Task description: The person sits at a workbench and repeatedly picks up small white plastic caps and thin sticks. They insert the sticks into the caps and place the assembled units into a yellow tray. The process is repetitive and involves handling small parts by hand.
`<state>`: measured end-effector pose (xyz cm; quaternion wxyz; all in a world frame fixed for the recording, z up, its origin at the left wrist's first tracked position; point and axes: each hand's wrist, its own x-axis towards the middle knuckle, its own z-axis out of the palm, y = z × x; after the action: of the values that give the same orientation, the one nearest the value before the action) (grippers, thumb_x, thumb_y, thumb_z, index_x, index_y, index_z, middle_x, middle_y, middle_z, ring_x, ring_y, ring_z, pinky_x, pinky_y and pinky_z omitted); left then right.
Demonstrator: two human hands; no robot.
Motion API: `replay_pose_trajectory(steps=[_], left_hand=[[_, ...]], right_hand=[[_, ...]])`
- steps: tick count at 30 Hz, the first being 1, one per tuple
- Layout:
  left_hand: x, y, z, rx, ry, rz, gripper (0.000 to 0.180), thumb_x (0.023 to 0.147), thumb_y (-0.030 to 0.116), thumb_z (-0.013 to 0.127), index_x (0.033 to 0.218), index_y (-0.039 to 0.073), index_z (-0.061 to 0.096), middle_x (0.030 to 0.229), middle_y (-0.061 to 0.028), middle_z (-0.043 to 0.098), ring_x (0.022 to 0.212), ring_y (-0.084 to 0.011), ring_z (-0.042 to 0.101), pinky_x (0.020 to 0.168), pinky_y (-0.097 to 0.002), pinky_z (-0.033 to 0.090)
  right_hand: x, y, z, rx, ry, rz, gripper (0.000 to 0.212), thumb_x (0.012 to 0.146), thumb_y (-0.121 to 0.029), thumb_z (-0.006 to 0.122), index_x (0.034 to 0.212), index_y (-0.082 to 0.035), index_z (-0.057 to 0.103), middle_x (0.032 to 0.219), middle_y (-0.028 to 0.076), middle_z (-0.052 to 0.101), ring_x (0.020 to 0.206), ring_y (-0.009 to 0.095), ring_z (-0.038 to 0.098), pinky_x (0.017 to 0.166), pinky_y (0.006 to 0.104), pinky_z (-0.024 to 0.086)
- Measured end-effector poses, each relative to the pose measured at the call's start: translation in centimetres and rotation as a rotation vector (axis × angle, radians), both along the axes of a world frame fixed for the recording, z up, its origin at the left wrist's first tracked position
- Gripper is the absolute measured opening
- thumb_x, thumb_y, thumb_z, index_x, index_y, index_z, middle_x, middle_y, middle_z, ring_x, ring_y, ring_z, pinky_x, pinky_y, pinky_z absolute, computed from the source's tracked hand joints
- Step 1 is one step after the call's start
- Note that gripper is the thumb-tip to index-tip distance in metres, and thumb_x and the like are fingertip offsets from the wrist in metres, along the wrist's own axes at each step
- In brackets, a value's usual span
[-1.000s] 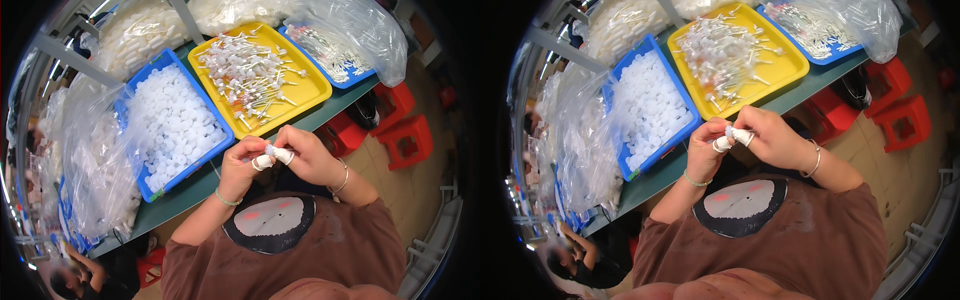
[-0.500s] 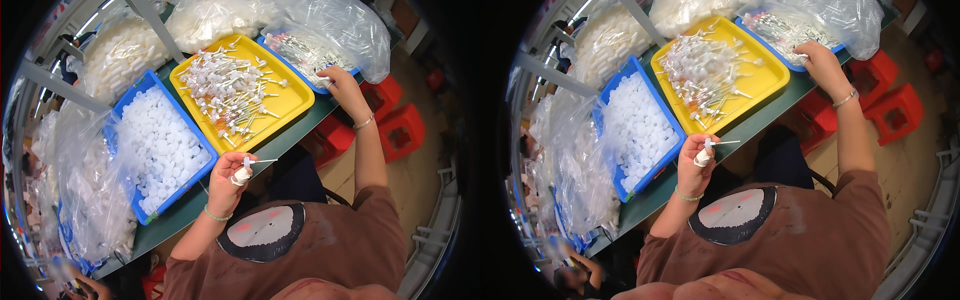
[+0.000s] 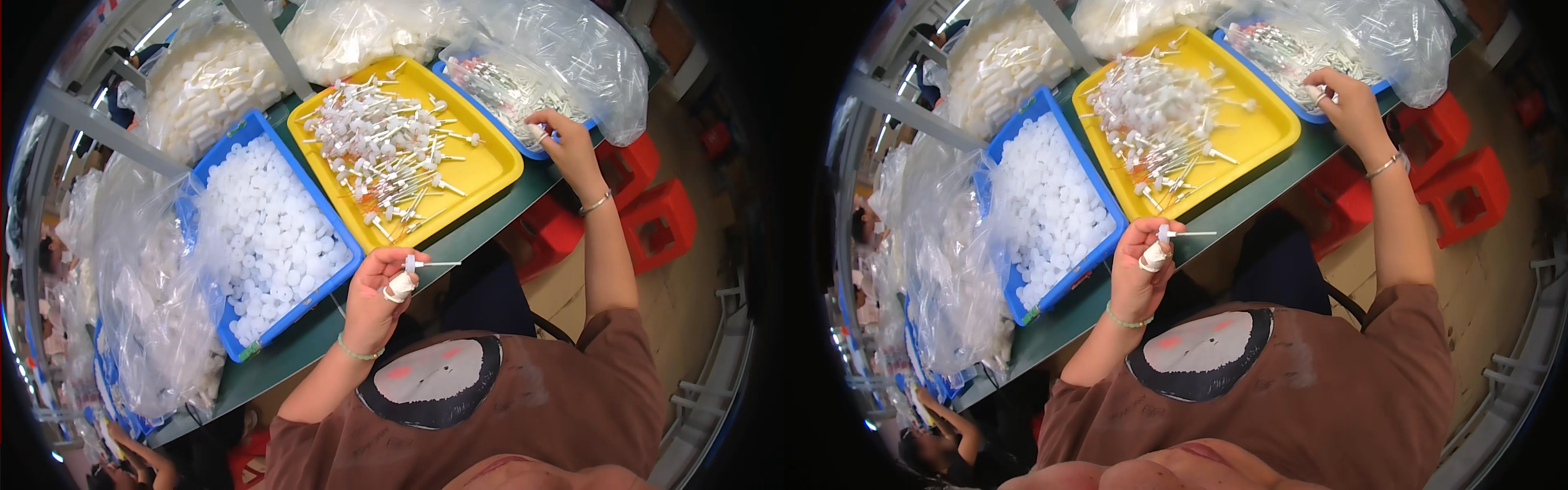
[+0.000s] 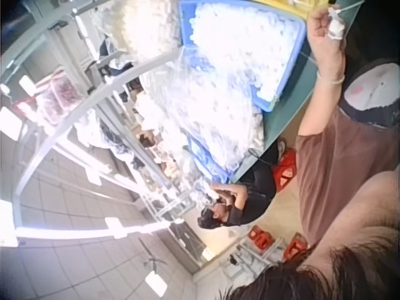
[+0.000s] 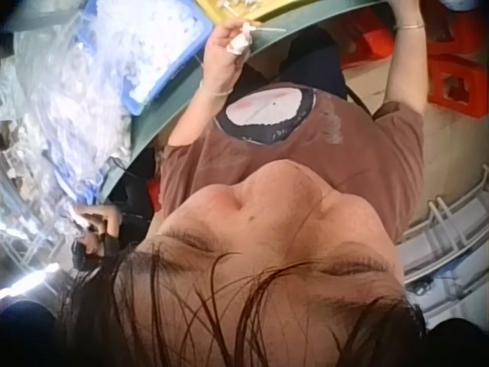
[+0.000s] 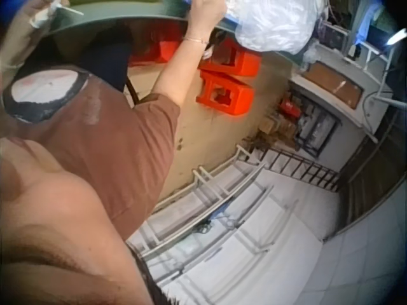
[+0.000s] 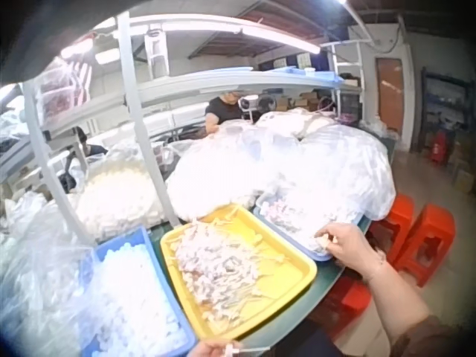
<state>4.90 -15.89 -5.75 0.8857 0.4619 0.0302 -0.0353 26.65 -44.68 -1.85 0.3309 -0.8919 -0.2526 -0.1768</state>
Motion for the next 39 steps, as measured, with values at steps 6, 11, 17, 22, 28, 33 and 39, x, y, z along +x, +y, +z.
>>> replay_pose_trajectory(steps=[6,11,17,22,28,33,39], left_hand=[[-0.1,-0.2,-0.1,-0.078,0.008,0.029,0.026,0.087,0.005,0.064,0.110,0.006,0.054,0.106,-0.0082,0.063,0.054,0.0005,0.040,0.044,-0.0143,0.030],[-0.1,-0.4,-0.2,-0.102,0.003,0.042,0.029,0.086,0.006,0.066,0.111,0.006,0.053,0.106,-0.0075,0.063,0.058,0.0010,0.042,0.046,-0.0139,0.031],[-0.1,-0.5,-0.1,-0.059,-0.019,0.054,0.022,0.090,0.009,0.062,0.111,0.008,0.053,0.107,-0.0072,0.062,0.050,-0.0008,0.038,0.045,-0.0147,0.029],[0.0,-0.7,-0.2,-0.025,-0.006,0.070,0.025,0.088,0.008,0.064,0.111,0.007,0.053,0.103,-0.0066,0.063,0.052,-0.0007,0.040,0.045,-0.0146,0.030],[0.0,-1.0,-0.7,0.067,-0.119,0.083,0.029,0.085,0.004,0.066,0.111,0.006,0.055,0.104,-0.0077,0.065,0.060,0.0004,0.045,0.047,-0.0142,0.031],[-0.2,-0.9,-0.3,0.092,-0.048,0.097,0.031,0.084,0.004,0.067,0.113,0.005,0.058,0.106,-0.0079,0.065,0.062,0.0003,0.046,0.047,-0.0146,0.032],[-0.2,-0.7,-0.6,0.106,-0.016,0.082,0.034,0.084,0.004,0.067,0.116,0.004,0.058,0.105,-0.0068,0.065,0.061,-0.0002,0.045,0.047,-0.0151,0.031]], right_hand=[[-9.9,5.9,0.7,0.099,-0.080,0.426,0.019,0.077,-0.005,0.068,0.096,-0.006,0.069,0.090,0.008,0.065,0.082,0.025,0.062,0.074,0.0332,0.049],[-14.1,8.5,-0.5,0.269,0.140,0.544,0.022,0.075,-0.003,0.071,0.097,-0.005,0.069,0.086,0.006,0.066,0.077,0.021,0.061,0.068,0.0301,0.047],[-14.4,8.3,-1.0,0.266,0.166,0.452,0.021,0.076,-0.002,0.068,0.097,-0.004,0.070,0.086,0.006,0.066,0.075,0.018,0.059,0.064,0.0282,0.047],[-14.8,8.1,-0.6,0.284,0.235,0.458,0.022,0.075,-0.001,0.068,0.097,-0.004,0.069,0.086,0.006,0.066,0.075,0.019,0.059,0.064,0.0284,0.047],[-14.3,8.8,-0.3,0.050,-0.251,0.488,0.023,0.077,-0.001,0.067,0.101,-0.004,0.067,0.084,0.004,0.065,0.070,0.014,0.056,0.061,0.0259,0.045],[-15.9,9.9,0.0,0.502,0.608,0.380,0.022,0.081,-0.001,0.065,0.103,-0.003,0.064,0.084,0.002,0.066,0.065,0.004,0.051,0.058,0.0199,0.041],[-15.0,10.4,-1.0,0.101,-0.451,0.487,0.031,0.075,-0.002,0.071,0.105,-0.003,0.061,0.083,0.007,0.066,0.062,0.017,0.056,0.055,0.0268,0.043]])
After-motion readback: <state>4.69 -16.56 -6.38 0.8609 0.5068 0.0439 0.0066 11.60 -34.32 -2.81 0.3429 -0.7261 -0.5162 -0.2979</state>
